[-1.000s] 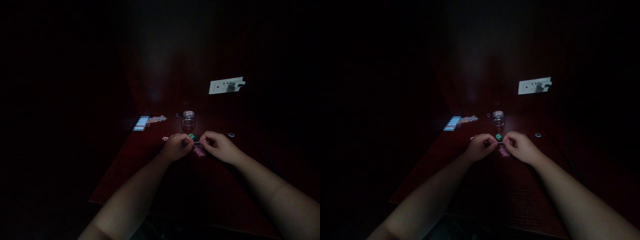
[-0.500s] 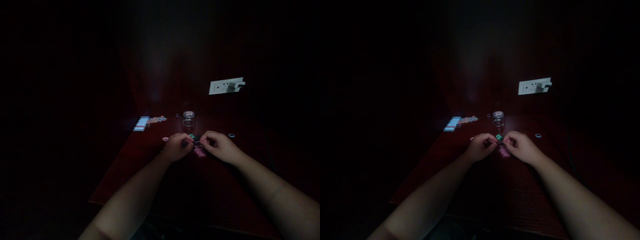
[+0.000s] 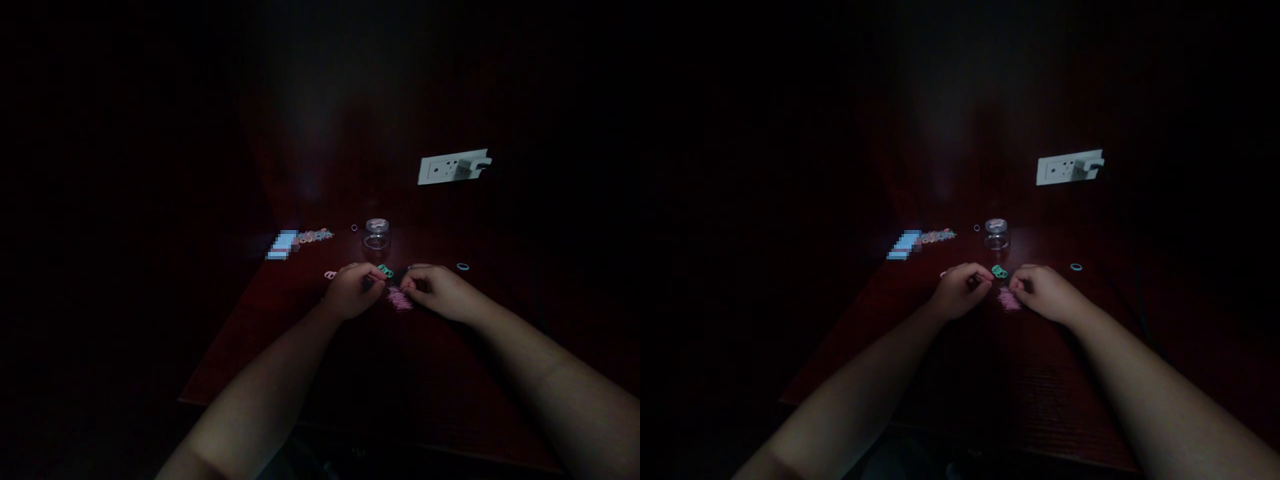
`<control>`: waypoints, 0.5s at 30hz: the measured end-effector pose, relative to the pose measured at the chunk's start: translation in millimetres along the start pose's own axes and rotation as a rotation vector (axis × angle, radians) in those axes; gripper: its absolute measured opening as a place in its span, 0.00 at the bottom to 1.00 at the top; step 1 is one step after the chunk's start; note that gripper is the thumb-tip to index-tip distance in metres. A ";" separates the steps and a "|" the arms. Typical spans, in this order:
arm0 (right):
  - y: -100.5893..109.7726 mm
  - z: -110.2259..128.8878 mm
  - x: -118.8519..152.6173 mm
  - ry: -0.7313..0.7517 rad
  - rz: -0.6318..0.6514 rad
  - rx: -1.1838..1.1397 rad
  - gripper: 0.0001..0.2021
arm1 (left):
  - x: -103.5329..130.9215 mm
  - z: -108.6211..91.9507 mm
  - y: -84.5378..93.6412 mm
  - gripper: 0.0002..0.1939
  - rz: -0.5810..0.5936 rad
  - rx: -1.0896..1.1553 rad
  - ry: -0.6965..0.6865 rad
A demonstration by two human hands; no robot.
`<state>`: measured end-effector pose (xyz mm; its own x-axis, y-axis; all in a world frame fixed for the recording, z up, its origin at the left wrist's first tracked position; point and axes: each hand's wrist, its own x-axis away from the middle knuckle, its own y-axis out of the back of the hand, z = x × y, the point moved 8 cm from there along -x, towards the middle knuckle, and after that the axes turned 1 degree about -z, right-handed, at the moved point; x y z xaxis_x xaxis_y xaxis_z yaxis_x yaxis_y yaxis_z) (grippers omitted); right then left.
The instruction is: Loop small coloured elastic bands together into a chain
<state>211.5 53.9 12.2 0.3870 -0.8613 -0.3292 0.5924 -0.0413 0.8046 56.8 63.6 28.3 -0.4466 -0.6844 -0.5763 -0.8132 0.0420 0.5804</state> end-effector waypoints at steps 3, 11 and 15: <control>-0.4 -0.5 0.0 -0.006 0.003 -0.003 0.05 | -0.3 -0.7 0.1 0.04 0.004 -0.001 0.001; -1.5 -0.6 0.0 -0.015 0.023 0.021 0.06 | 0.2 -1.4 -0.7 0.05 0.014 -0.004 0.002; -2.4 -2.4 0.0 -0.025 0.032 0.021 0.06 | 0.0 -1.8 -1.6 0.05 0.018 0.000 -0.008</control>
<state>211.8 55.2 9.2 0.3875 -0.8749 -0.2906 0.5646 -0.0240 0.8250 58.8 62.3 28.4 -0.4644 -0.6778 -0.5701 -0.8047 0.0541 0.5912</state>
